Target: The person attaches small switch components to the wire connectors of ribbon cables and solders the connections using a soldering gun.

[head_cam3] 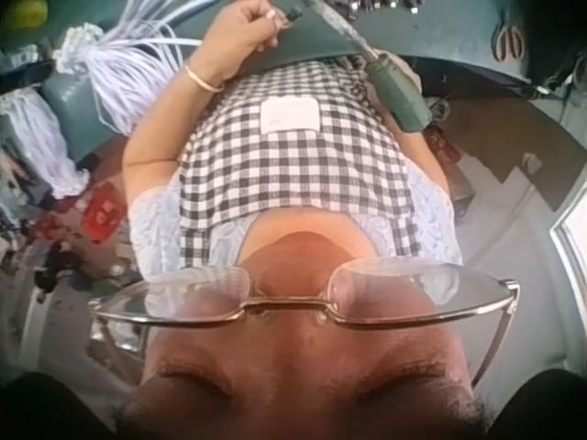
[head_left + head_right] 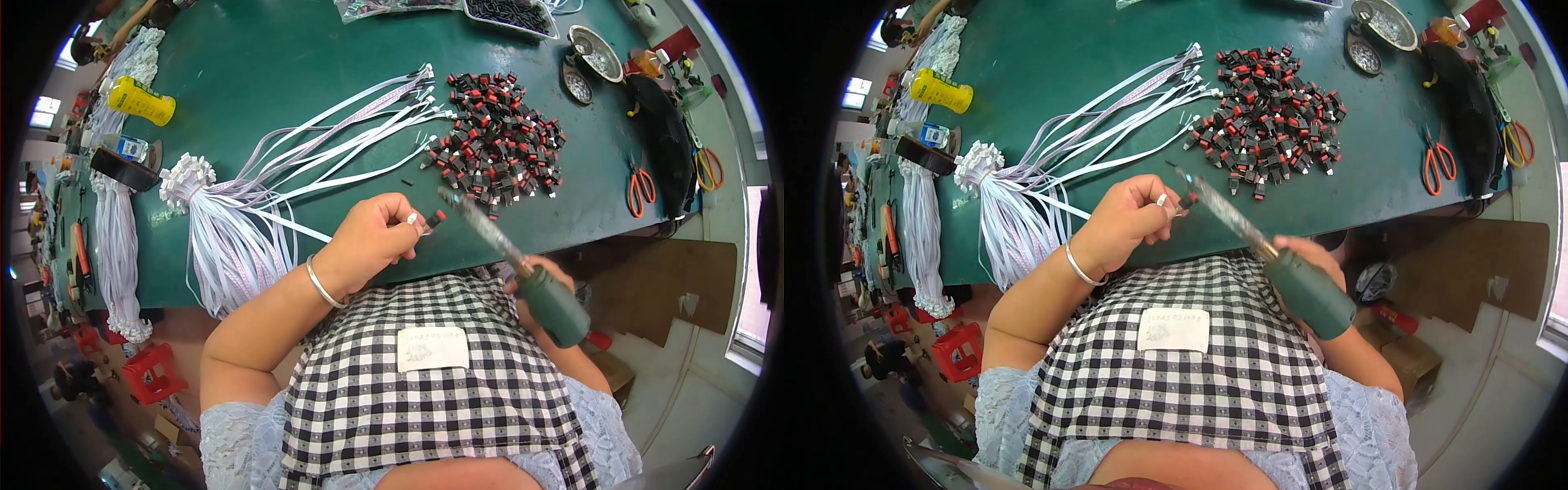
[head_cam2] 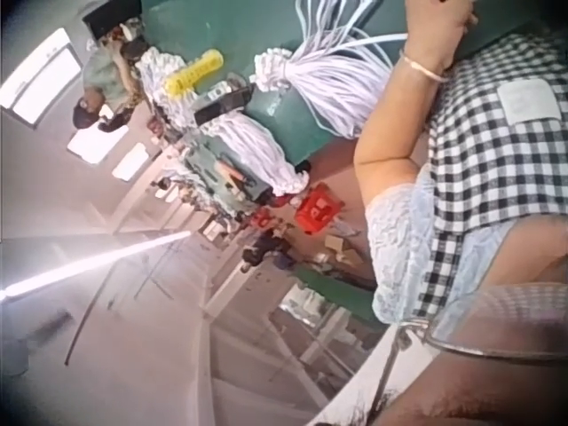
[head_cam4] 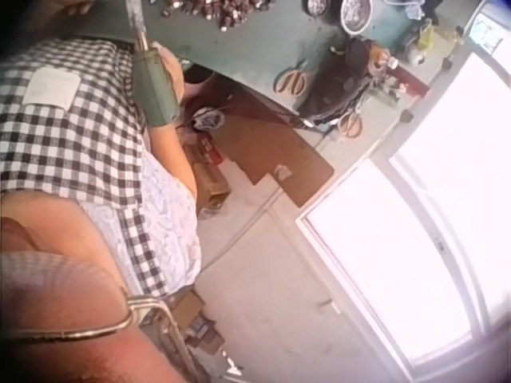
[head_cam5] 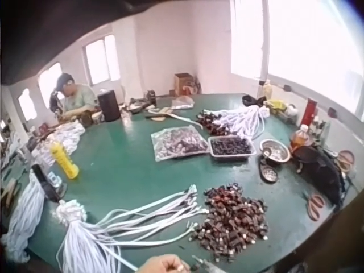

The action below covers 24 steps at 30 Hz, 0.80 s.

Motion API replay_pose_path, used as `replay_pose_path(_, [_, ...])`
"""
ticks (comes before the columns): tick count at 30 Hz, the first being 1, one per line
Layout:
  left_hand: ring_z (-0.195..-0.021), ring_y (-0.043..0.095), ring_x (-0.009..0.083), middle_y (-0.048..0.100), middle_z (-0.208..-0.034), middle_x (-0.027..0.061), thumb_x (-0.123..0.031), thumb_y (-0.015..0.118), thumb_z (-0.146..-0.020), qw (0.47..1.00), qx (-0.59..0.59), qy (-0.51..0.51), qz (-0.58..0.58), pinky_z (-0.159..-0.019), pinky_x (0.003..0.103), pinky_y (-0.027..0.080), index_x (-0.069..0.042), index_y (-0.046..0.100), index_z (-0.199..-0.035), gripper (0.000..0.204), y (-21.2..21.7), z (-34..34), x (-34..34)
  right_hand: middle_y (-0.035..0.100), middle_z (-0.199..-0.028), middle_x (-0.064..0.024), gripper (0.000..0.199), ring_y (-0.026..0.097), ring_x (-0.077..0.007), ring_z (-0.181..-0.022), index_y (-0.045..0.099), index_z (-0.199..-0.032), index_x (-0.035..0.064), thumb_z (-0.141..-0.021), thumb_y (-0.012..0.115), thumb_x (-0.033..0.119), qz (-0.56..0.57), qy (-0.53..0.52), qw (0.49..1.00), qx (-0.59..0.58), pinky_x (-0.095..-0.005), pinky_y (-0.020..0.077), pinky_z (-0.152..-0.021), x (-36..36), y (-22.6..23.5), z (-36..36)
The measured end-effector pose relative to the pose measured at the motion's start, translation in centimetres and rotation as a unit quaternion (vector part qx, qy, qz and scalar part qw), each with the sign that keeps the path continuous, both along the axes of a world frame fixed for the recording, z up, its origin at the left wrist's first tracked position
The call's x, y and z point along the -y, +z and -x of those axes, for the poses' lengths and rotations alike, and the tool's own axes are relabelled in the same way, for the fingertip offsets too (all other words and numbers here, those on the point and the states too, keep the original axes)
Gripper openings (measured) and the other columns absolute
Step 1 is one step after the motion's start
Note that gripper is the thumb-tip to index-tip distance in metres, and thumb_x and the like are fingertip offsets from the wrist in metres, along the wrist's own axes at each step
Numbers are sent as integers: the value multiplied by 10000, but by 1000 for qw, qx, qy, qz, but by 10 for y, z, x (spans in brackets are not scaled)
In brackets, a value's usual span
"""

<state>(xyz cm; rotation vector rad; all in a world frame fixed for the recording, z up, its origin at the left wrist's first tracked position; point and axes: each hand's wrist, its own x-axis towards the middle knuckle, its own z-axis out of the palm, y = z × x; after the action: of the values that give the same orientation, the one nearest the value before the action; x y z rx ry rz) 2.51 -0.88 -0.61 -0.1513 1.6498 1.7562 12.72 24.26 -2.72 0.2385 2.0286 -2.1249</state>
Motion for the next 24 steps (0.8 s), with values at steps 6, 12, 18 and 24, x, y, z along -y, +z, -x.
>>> replay_pose_path(6, [-564,499,65,558,-784,48,-69,544,-786,999,6,30,-21,-476,180,378,-37,515,-768,46,-1,1,-3,593,-710,-86,232,576,-159,-645,555,-878,-5,-691,647,95,-74,49,988,-130,-268,469,-613,-9,-35,-19])
replay_pose_path(12, [-570,511,70,543,-754,34,-58,553,-776,999,5,43,-21,-472,182,387,-32,526,-792,41,-1,1,-3,596,-787,-115,120,575,-199,-733,584,-825,-9,-738,609,71,-114,118,960,-228,-280,464,-627,-12,-39,-13])
replay_pose_path(18, [-563,507,71,536,-716,29,-42,544,-764,999,5,44,-19,-470,182,386,-27,525,-793,38,1,0,-5,604,-719,-78,101,579,-181,-656,614,-751,25,-704,648,108,-136,105,973,-151,-276,458,-583,-16,-43,-17])
replay_pose_path(24, [-549,488,65,526,-697,24,-33,537,-757,999,5,45,-21,-461,184,368,-27,518,-781,31,-2,1,-8,617,-747,-46,106,593,-164,-671,630,-797,54,-696,629,87,-190,99,967,-139,-257,458,-603,-19,-62,-34])
